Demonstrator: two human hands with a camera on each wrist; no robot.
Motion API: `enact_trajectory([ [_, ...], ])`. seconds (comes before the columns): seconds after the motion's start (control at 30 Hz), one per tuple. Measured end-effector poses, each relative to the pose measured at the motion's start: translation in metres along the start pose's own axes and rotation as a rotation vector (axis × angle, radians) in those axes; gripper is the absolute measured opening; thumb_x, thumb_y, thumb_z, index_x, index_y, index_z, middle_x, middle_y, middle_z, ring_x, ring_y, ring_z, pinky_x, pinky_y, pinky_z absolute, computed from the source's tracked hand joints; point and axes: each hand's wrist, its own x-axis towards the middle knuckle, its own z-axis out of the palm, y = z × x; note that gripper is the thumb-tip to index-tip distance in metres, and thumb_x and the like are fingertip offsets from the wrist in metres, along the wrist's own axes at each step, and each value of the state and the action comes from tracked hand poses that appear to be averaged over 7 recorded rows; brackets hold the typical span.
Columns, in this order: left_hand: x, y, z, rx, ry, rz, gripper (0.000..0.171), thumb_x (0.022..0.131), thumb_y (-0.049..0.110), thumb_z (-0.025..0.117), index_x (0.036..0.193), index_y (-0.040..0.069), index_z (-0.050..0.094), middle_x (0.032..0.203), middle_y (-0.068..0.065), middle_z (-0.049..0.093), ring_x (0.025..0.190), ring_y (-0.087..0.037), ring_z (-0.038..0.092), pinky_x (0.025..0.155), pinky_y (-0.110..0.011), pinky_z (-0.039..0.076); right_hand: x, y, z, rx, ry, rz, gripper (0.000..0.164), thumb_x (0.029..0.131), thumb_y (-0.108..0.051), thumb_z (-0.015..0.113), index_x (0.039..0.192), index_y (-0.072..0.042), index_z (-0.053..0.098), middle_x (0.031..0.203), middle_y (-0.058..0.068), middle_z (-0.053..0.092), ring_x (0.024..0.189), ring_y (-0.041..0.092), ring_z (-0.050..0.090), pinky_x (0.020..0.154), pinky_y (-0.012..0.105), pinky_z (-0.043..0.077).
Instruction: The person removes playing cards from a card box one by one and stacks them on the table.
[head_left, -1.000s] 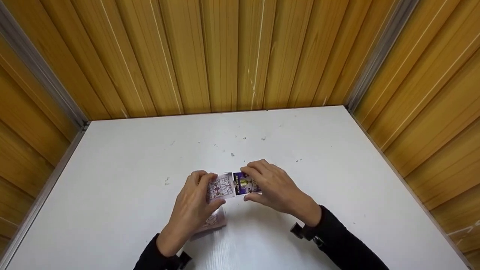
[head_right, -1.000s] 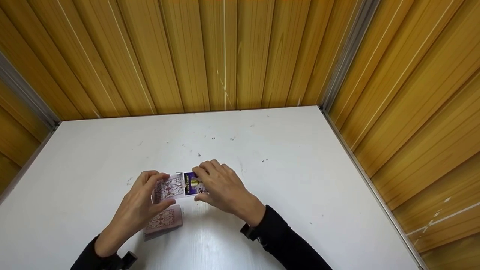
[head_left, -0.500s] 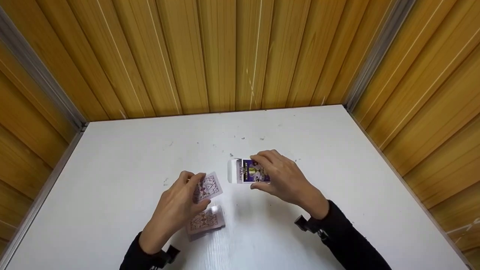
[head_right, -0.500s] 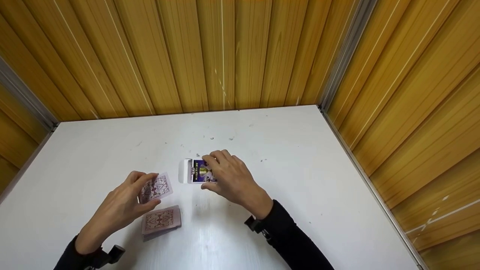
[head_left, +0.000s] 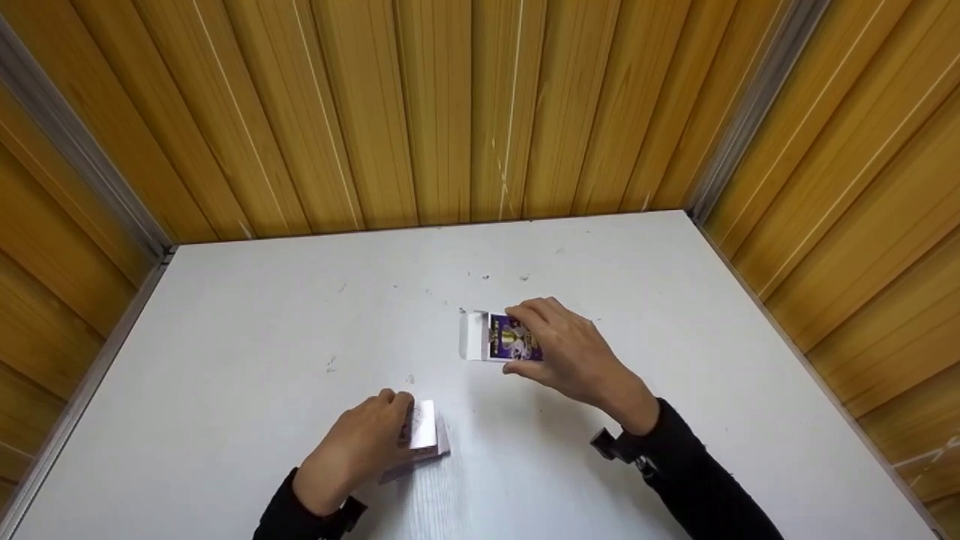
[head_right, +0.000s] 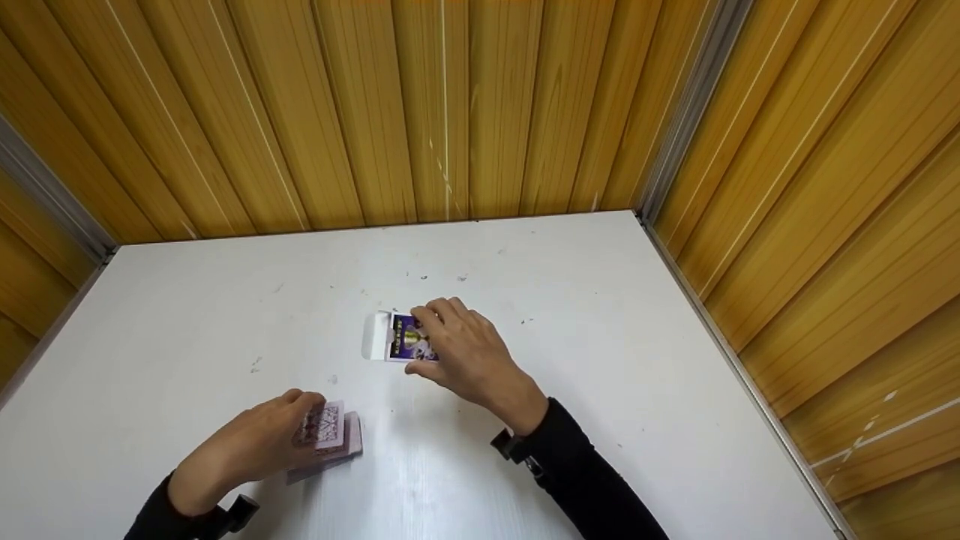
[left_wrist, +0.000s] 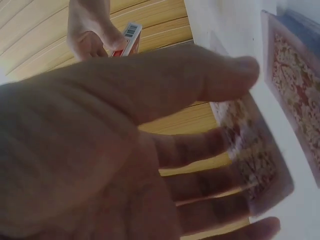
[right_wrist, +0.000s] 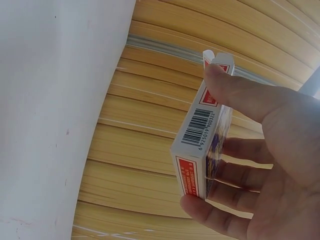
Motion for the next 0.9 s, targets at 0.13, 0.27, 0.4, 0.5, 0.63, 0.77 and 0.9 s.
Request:
enact_trajectory([
  [0.13, 0.002, 0.003, 0.010, 0.041, -0.011, -0.028, 0.046, 0.080, 0.006, 0.084, 0.115, -0.008, 0.058, 0.098, -0.017, 0.059, 0.090, -0.033, 0.062, 0.076, -0.051, 0.057, 0.000, -0.001, 0.000, 0.001, -0.011, 0.008, 0.072, 0.080, -0.041, 0.090, 0.135, -0.005, 0.061, 0.127, 0.009, 0.063, 0.109, 0.022, 0.061, 0.080, 0.038, 0.057],
  [0.27, 0.004, 0.005, 0.017, 0.059, -0.006, -0.025, 0.041, 0.082, 0.001, 0.080, 0.115, -0.008, 0.058, 0.100, -0.018, 0.059, 0.092, -0.035, 0.061, 0.076, -0.052, 0.057, 0.000, -0.001, 0.000, 0.004, -0.021, 0.007, 0.072, 0.081, -0.041, 0.090, 0.135, -0.004, 0.061, 0.127, 0.009, 0.063, 0.109, 0.022, 0.061, 0.080, 0.038, 0.057],
  [0.4, 0.006, 0.008, 0.019, 0.086, -0.038, -0.053, 0.042, 0.085, 0.004, 0.081, 0.118, -0.008, 0.058, 0.104, -0.019, 0.058, 0.097, -0.035, 0.060, 0.078, -0.051, 0.058, 0.000, 0.000, 0.000, 0.006, -0.018, 0.000, 0.071, 0.081, -0.040, 0.090, 0.135, -0.005, 0.062, 0.126, 0.009, 0.063, 0.110, 0.022, 0.061, 0.080, 0.038, 0.057],
  [0.5, 0.007, 0.011, 0.019, 0.110, -0.078, -0.082, 0.047, 0.084, 0.008, 0.085, 0.119, -0.009, 0.058, 0.104, -0.020, 0.058, 0.097, -0.035, 0.060, 0.079, -0.050, 0.059, 0.000, 0.000, 0.001, 0.006, -0.013, -0.010, 0.070, 0.080, -0.039, 0.090, 0.134, -0.005, 0.062, 0.125, 0.009, 0.063, 0.110, 0.023, 0.062, 0.079, 0.039, 0.057],
  [0.63, 0.007, 0.013, 0.020, 0.115, -0.094, -0.087, 0.048, 0.080, 0.005, 0.086, 0.117, -0.009, 0.059, 0.102, -0.021, 0.058, 0.095, -0.036, 0.060, 0.077, -0.050, 0.059, 0.000, 0.000, 0.001, 0.009, -0.011, -0.020, 0.071, 0.080, -0.038, 0.091, 0.134, -0.004, 0.062, 0.125, 0.009, 0.063, 0.110, 0.023, 0.062, 0.078, 0.039, 0.057],
  [0.77, 0.007, 0.011, 0.022, 0.122, -0.068, -0.065, 0.043, 0.080, 0.002, 0.085, 0.113, -0.008, 0.059, 0.098, -0.019, 0.056, 0.092, -0.036, 0.060, 0.074, -0.050, 0.058, 0.000, 0.000, 0.001, 0.008, -0.019, -0.024, 0.071, 0.081, -0.040, 0.090, 0.135, -0.004, 0.061, 0.126, 0.010, 0.063, 0.111, 0.023, 0.062, 0.079, 0.038, 0.057],
  [0.9, 0.008, 0.010, 0.024, 0.129, -0.038, -0.043, 0.032, 0.083, -0.001, 0.080, 0.105, -0.008, 0.058, 0.092, -0.017, 0.053, 0.088, -0.035, 0.057, 0.069, -0.049, 0.057, 0.000, 0.000, 0.001, 0.004, -0.027, -0.024, 0.072, 0.081, -0.041, 0.089, 0.136, -0.004, 0.061, 0.126, 0.010, 0.063, 0.110, 0.023, 0.062, 0.080, 0.038, 0.057],
])
